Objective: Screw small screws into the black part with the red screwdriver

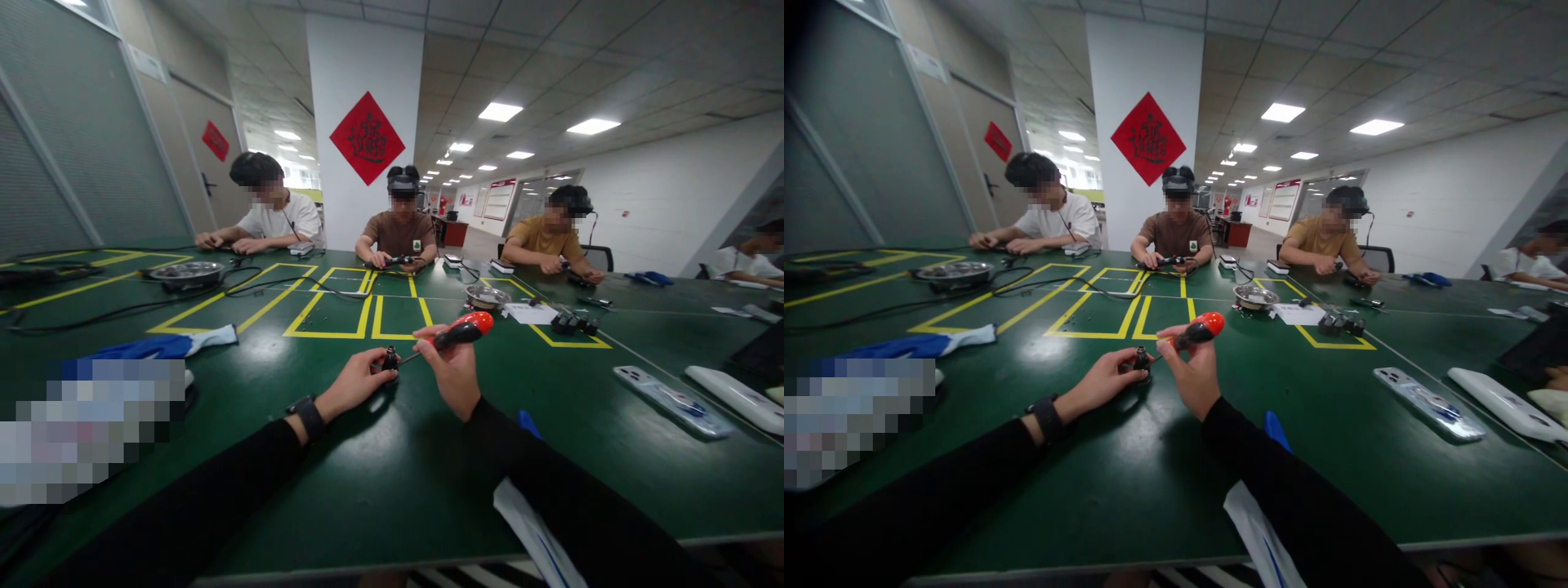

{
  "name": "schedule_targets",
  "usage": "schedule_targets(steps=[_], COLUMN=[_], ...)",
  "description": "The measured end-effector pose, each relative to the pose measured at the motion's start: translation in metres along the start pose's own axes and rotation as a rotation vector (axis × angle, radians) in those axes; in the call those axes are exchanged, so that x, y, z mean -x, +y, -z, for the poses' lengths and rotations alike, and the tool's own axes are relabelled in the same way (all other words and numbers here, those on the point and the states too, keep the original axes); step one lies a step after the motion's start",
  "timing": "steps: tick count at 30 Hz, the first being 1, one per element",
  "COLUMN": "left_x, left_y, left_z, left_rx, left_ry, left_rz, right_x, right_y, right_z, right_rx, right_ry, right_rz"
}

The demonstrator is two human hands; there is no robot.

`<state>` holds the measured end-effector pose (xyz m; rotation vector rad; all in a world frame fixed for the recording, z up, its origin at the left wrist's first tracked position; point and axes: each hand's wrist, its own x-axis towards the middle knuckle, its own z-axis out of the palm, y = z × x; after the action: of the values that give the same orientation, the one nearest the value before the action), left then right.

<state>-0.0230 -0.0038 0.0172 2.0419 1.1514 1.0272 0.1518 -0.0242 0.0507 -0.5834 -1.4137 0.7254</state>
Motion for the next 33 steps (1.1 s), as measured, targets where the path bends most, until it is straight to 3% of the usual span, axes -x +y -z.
schedule_targets(steps=[9,17,26,33], left_x=[-0.001,-0.002,-0.001,-0.001], left_y=[-0.003,-0.006,-0.005,-0.006], left_z=[0.000,0.001,0.001,0.000], left_rx=[-0.021,-0.029,0.010,-0.001], left_ry=[0.014,0.000,-0.046,-0.013], left_rz=[0.000,-0.018,-0.024,-0.036], right_x=[0.005,0.002,0.004,0.004], right_y=[0.006,0.000,0.012,0.013], right_z=[-0.002,0.008,0.009,0.010], right_rx=[-0.170,0.307,0.217,0.208], right_ry=[-0.089,-0.121,-0.015,0.000], right_rz=[-0.003,0.134,0.036,0.012])
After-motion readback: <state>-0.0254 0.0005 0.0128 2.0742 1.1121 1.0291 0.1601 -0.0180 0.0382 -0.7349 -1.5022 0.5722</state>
